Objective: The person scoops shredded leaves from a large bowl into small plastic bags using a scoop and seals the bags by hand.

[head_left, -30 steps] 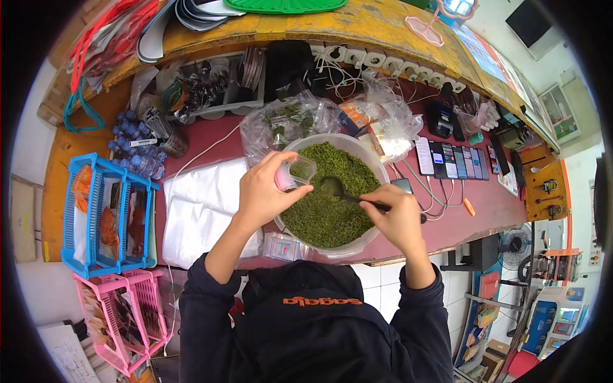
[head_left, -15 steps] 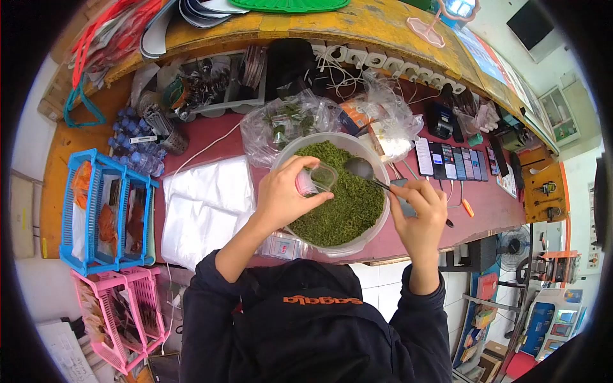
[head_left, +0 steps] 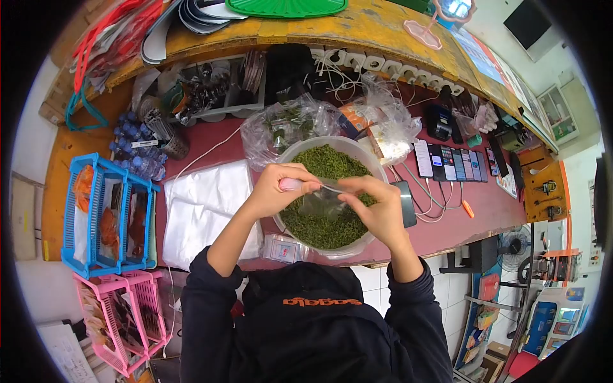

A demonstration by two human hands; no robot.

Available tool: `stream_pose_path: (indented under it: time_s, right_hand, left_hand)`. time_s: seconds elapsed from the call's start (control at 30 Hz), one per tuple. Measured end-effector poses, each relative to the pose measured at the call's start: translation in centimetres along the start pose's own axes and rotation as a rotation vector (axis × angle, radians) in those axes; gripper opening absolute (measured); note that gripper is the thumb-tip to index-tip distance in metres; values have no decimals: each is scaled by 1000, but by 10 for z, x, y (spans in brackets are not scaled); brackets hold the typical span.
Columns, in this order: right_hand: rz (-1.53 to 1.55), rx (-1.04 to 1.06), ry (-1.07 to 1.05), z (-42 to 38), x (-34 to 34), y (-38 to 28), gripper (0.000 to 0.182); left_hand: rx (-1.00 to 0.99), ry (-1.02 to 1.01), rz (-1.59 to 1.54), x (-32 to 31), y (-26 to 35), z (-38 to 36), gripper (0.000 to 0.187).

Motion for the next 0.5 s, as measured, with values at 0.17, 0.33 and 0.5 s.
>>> stream_pose_path:
  time_s: [0.17, 0.33, 0.5]
  right_hand:
    - [478, -413, 9, -12, -1, 27, 7]
    - [375, -247, 53, -18, -6, 25, 3]
    - [182, -140, 50, -19, -11, -2, 7]
  left_hand:
    - [30, 164, -241, -14, -2, -3, 11]
    - [-37, 180, -127, -25, 20, -14, 9]
    - [-211, 291, 97, -38, 38, -22, 4]
Point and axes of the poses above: each hand's wrist, its own z-axis towards the middle knuckle, its own x-axis out of the back of the hand, y = z × x, the point moved 4 cm from there along z, towards the middle knuckle, and after that the axes turned 3 degrees about x, right-handed, at the moved point
